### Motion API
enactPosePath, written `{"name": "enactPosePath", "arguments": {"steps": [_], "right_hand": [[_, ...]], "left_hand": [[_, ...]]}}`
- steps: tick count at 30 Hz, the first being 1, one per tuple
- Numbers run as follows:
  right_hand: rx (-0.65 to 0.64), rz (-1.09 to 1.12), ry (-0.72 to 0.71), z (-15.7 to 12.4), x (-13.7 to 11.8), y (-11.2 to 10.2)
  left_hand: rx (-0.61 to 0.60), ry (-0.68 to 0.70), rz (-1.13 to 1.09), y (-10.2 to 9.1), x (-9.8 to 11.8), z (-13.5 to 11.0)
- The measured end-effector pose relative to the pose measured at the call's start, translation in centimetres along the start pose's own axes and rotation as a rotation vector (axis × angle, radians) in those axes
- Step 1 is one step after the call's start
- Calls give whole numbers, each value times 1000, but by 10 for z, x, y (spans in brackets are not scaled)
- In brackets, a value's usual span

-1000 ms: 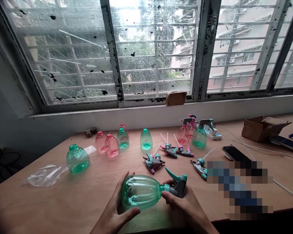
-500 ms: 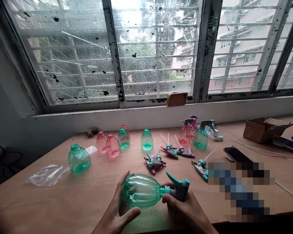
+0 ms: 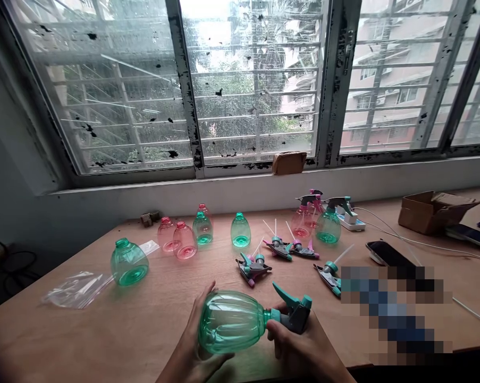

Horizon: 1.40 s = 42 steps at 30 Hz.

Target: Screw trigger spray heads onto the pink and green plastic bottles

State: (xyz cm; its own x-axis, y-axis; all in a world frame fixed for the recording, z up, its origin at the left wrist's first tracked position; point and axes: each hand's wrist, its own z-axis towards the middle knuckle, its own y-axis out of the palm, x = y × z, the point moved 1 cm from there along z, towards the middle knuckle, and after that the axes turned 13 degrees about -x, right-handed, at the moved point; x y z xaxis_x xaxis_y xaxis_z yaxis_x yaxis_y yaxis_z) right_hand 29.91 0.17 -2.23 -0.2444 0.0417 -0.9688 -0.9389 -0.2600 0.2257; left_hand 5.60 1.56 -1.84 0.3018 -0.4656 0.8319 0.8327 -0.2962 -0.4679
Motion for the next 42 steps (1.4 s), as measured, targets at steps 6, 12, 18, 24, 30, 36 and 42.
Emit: {"name": "enactPosePath", "arguments": {"steps": [6,12,18,24,30,36,42], "right_hand": [[-23,-56,-32,-2,-7,3],[20,-72,-28,-2,0,0],[28,-107,-19,-1,0,0],[22,-59,-37,1,3,0],[38,-95,-69,-2,0,2],[44,9,-81,-4,-5,4],[97,-1,-15,-5,-6,7]], "left_hand": [[-128,-58,-290,-2,4,-1],[-169,-116,-402,-9,25,-4],[-109,-106,-321,-9,17,0],[-93,-53,-293,-5,10,-1],[-107,-101,-330,-8,23,-5],[-185,-72,-428,-8,30,-2],[-123,-58,-278,-5,18,-2]]}}
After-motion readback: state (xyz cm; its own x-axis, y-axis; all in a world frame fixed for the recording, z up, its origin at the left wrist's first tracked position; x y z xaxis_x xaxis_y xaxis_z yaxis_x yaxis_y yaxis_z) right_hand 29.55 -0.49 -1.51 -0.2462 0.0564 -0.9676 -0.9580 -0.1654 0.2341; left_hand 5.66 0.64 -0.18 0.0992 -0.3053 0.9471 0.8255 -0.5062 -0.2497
